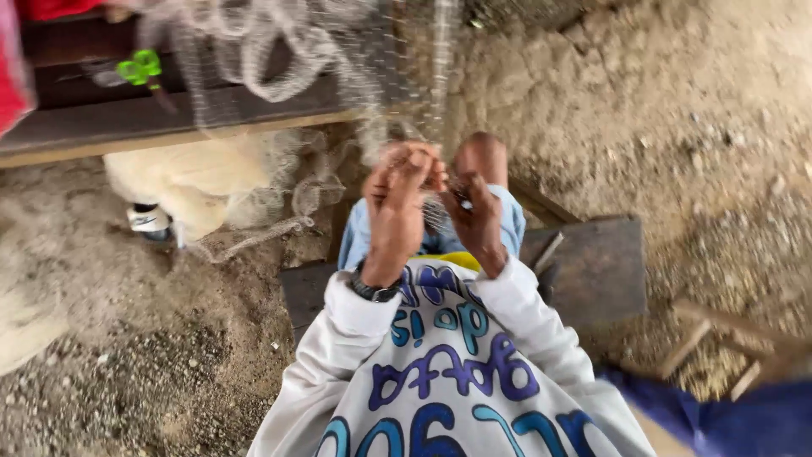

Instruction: Repairing or weaving a fine-mesh fishing net using a shuttle tool and scissors.

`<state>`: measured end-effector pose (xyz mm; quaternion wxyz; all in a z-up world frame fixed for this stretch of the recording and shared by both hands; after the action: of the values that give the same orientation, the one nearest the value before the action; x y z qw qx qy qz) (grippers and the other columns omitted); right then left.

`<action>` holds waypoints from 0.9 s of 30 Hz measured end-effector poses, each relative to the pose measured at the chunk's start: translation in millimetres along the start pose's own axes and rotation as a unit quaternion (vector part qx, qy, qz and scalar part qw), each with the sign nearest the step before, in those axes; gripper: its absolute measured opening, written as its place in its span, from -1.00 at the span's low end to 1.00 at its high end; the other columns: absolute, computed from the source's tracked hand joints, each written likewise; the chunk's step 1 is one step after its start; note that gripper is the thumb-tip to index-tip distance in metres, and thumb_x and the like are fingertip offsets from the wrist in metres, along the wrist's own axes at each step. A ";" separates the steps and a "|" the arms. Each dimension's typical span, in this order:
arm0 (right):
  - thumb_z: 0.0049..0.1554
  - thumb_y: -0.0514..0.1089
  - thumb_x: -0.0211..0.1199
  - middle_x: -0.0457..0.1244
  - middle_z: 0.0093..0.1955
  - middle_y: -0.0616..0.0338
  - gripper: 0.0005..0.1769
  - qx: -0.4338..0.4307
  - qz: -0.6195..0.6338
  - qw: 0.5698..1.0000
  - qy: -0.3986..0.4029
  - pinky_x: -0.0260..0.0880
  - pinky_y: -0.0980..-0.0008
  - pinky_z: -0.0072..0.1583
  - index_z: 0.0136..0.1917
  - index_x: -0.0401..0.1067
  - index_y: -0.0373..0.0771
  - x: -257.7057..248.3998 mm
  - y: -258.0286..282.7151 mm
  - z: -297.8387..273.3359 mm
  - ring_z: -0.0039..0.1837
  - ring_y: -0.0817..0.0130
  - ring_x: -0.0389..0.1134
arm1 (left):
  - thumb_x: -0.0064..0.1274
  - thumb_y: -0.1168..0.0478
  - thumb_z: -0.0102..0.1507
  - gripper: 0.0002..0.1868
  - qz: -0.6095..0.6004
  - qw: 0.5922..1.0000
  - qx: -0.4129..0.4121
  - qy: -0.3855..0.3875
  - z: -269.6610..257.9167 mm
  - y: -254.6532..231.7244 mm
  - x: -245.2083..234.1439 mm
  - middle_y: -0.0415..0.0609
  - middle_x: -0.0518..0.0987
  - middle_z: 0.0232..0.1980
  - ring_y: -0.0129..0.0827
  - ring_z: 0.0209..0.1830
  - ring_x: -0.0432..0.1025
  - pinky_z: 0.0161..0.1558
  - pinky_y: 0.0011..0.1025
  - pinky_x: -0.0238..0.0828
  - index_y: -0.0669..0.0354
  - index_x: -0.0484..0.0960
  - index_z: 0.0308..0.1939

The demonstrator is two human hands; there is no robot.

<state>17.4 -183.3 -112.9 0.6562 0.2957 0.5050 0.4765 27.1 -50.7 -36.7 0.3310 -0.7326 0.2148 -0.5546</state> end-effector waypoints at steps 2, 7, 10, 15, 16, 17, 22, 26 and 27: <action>-0.02 -0.29 0.23 0.24 -0.41 -0.03 -0.89 0.009 0.057 0.998 -0.009 0.29 0.31 -0.30 -0.21 0.32 -0.29 2.9 -3.6 -1.7 -0.36 0.17 0.33 | -0.04 0.21 0.15 -0.90 0.040 0.999 0.019 0.007 -3.4 -3.0 3.4 -0.04 0.47 -0.47 -0.48 -0.48 0.40 -0.44 -0.54 0.41 0.16 0.47 -0.41; -0.10 -0.28 0.26 0.28 -0.32 0.00 -0.74 0.018 0.089 0.996 -0.008 0.33 0.25 -0.22 -0.10 0.33 -0.27 27.5 -7.1 -10.2 -0.27 0.06 0.34 | -0.18 0.16 0.23 -0.84 0.095 0.993 0.035 0.064 1.5 -5.4 -10.5 -0.03 0.40 -0.47 -0.49 -0.54 0.33 -0.49 -0.57 0.36 0.18 0.40 -0.30; -0.07 -0.17 0.30 0.27 -0.22 0.08 -0.73 0.007 0.135 0.990 0.027 0.33 0.32 -0.13 -0.09 0.35 -0.21 22.8 11.1 -2.5 -0.20 0.16 0.34 | -0.26 0.15 0.25 -0.83 0.067 0.992 0.040 0.094 5.6 0.9 -40.0 -0.12 0.33 -0.46 -0.54 -0.53 0.27 -0.47 -0.63 0.31 0.15 0.34 -0.21; 0.10 0.07 0.05 0.13 0.16 0.07 -0.55 -0.005 0.178 0.976 0.121 0.14 0.17 0.32 0.13 0.17 -0.26 -46.6 -24.4 -15.8 0.27 0.18 0.12 | -0.30 0.29 0.25 -0.84 0.026 0.985 0.083 0.147 3.4 -33.1 -24.5 -0.23 0.35 -0.42 -0.67 -0.52 0.22 -0.52 -0.74 0.21 -0.08 0.39 -0.22; 0.05 -0.07 0.07 0.18 0.06 0.09 -0.72 0.193 0.240 0.951 0.029 0.20 0.32 0.14 -0.02 0.24 -0.26 -72.5 -66.9 -28.6 0.11 0.30 0.18 | -0.30 0.24 0.27 -0.87 0.072 0.984 0.103 0.123 2.7 -38.7 -25.3 -0.23 0.30 -0.41 -0.64 -0.53 0.14 -0.56 -0.71 0.11 -0.08 0.37 -0.20; 0.01 -0.20 0.09 0.23 -0.04 0.12 -0.89 0.381 0.288 0.876 -0.065 0.27 0.48 -0.04 -0.17 0.31 -0.26 -94.2 -106.9 -53.2 -0.06 0.42 0.24 | -0.29 0.19 0.28 -0.90 0.118 0.980 0.121 0.102 3.3 -43.6 -27.5 -0.23 0.25 -0.41 -0.62 -0.54 0.07 -0.60 -0.68 0.02 -0.07 0.36 -0.18; 0.03 -0.43 -0.01 0.15 -0.19 0.05 -0.74 0.065 -0.349 0.908 0.222 0.18 0.23 -0.43 -0.01 0.28 -0.22 -157.0 -119.3 -106.4 -0.35 0.14 0.21 | -0.23 0.13 0.26 -0.85 0.165 0.970 0.142 0.108 5.8 -51.9 -37.7 -0.14 0.25 -0.26 -0.52 -0.47 0.01 -0.48 -0.57 0.03 -0.01 0.29 -0.11; -0.11 -0.34 0.14 0.07 -0.02 0.08 -0.65 -0.024 -0.419 0.844 0.334 0.21 0.28 -0.46 -0.02 0.28 -0.11 -142.0 -148.6 -154.6 -0.10 0.17 0.24 | -0.35 0.42 0.36 -0.62 0.074 0.980 0.157 0.096 1.5 -49.3 -70.7 -0.08 0.39 0.14 -0.53 -0.30 0.06 -0.42 -0.57 0.02 -0.11 0.39 0.14; -0.11 -0.34 0.14 0.07 -0.02 0.08 -0.65 -0.053 -0.408 0.847 0.337 0.21 0.28 -0.46 -0.02 0.28 -0.11 -138.2 -147.7 -159.0 -0.10 0.17 0.24 | -0.35 0.42 0.36 -0.62 0.084 0.976 0.183 0.084 -2.3 -49.0 -66.0 -0.08 0.39 0.14 -0.53 -0.30 0.06 -0.42 -0.57 0.02 -0.11 0.39 0.14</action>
<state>-89.5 -380.5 -238.7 0.5952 -0.1509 0.7445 0.2620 3.1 27.5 -45.1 0.4858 -0.5894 0.1976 -0.6145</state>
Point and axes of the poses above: each hand's wrist, its own z-axis towards the middle knuckle, its own x-axis out of the palm, y = z × x, the point moved 6 cm from there along z, towards the middle knuckle
